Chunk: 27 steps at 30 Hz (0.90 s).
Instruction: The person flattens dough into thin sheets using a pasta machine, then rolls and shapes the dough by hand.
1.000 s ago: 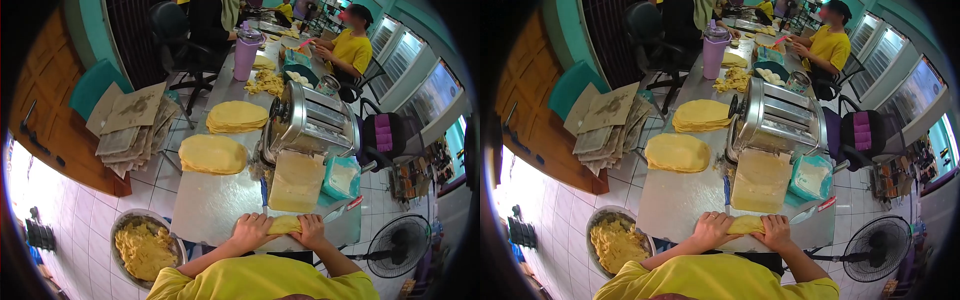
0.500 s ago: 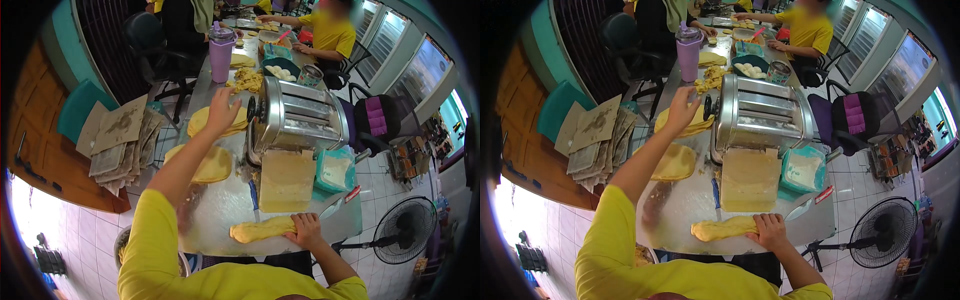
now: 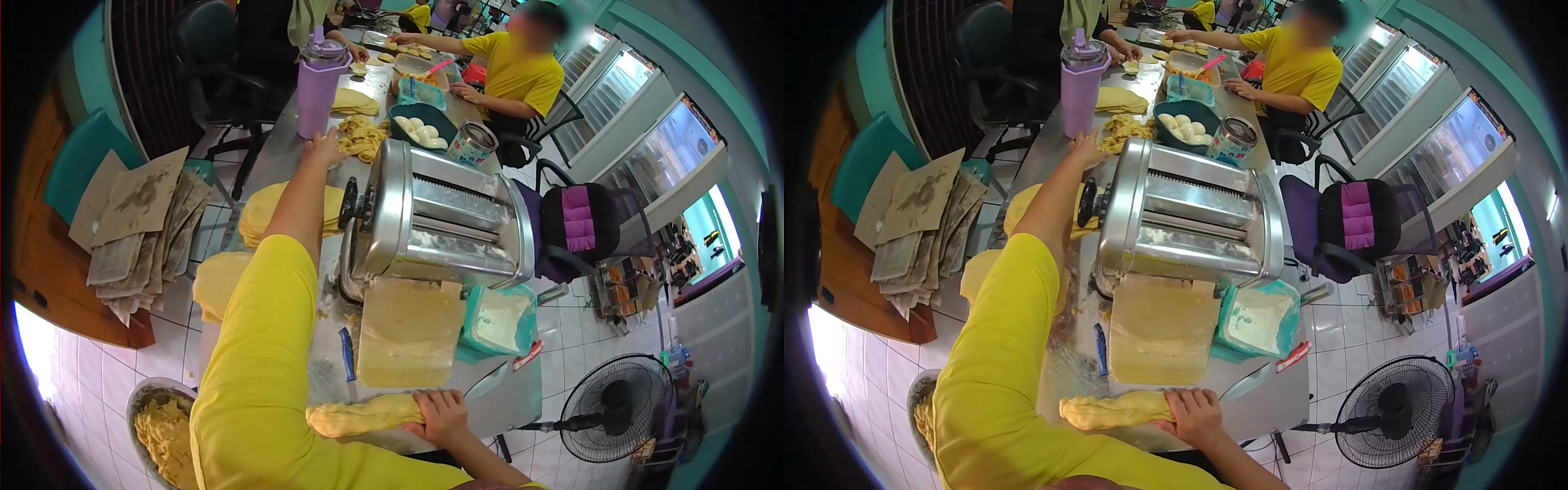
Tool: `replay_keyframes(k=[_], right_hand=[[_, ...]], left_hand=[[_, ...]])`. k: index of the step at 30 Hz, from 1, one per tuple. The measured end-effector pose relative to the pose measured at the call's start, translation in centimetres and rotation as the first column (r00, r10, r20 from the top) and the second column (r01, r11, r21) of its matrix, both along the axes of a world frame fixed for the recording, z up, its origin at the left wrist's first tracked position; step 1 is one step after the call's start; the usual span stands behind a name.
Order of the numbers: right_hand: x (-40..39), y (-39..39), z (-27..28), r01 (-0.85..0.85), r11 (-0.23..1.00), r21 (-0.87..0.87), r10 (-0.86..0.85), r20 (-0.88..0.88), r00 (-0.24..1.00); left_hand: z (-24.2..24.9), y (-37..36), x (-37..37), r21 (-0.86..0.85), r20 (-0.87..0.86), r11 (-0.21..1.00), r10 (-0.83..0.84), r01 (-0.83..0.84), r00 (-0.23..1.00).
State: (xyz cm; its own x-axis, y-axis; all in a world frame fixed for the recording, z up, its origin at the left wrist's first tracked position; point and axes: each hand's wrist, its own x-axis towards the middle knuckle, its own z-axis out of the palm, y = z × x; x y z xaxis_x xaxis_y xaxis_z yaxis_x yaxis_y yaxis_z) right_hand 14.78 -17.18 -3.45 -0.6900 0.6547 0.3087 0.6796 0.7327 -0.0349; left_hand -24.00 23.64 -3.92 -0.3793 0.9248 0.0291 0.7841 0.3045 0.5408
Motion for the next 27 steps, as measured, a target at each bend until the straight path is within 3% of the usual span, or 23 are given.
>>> replay_keyframes(k=[9, 11, 12, 14, 15, 17, 18, 20, 24, 27], right_hand=[[-0.2, 0.3, 0.7, -0.013, 0.999, -0.047, 0.011, -0.04, 0.999], [-0.2, 0.4, 0.7, -0.009, 0.999, -0.046, 0.007, -0.039, 0.999], [-0.2, 0.3, 0.8, -0.007, 0.999, -0.043, 0.006, -0.027, 1.0], [-0.1, 0.2, 0.9, -0.003, 0.999, -0.045, 0.002, -0.033, 0.999], [-0.2, 0.3, 0.9, -0.003, 0.999, -0.042, 0.002, -0.032, 0.999], [-0.2, 0.3, 0.7, 0.012, 0.999, -0.038, -0.013, -0.039, 0.999], [-0.1, 0.3, 0.6, 0.011, 0.998, -0.055, -0.013, -0.038, 0.999], [0.0, 0.5, 0.6, 0.012, 0.998, -0.058, -0.013, -0.03, 0.999], [-0.1, 0.5, 0.5, -0.001, 0.998, -0.064, -0.001, -0.031, 1.0], [-0.1, 0.5, 0.5, 0.006, 0.998, -0.059, -0.007, -0.017, 1.0]], left_hand=[[-2.5, 4.7, -1.6, -0.13, -0.098, 0.982, -0.153, 0.139, 0.983], [-1.0, 4.7, -0.9, 0.076, 0.202, 0.994, -0.095, 0.081, 0.975], [-0.7, 5.1, -0.5, 0.075, 0.194, 0.993, -0.102, 0.089, 0.976], [0.3, 6.0, 0.5, 0.342, 0.142, 0.936, -0.139, 0.083, 0.98], [-0.3, 7.2, 0.8, 0.352, 0.136, 0.931, -0.153, 0.097, 0.979], [-2.7, 10.1, 1.2, 0.177, -0.17, 0.944, -0.248, 0.278, 0.954], [-3.1, 10.5, 1.5, 0.185, -0.168, 0.94, -0.259, 0.288, 0.951], [-4.8, 10.8, 2.0, 0.009, -0.249, 0.954, -0.29, 0.301, 0.924], [-4.5, 12.1, 1.6, -0.087, -0.203, 0.896, -0.444, 0.436, 0.873], [-4.0, 13.4, 2.0, -0.129, -0.164, 0.889, -0.455, 0.439, 0.875]])
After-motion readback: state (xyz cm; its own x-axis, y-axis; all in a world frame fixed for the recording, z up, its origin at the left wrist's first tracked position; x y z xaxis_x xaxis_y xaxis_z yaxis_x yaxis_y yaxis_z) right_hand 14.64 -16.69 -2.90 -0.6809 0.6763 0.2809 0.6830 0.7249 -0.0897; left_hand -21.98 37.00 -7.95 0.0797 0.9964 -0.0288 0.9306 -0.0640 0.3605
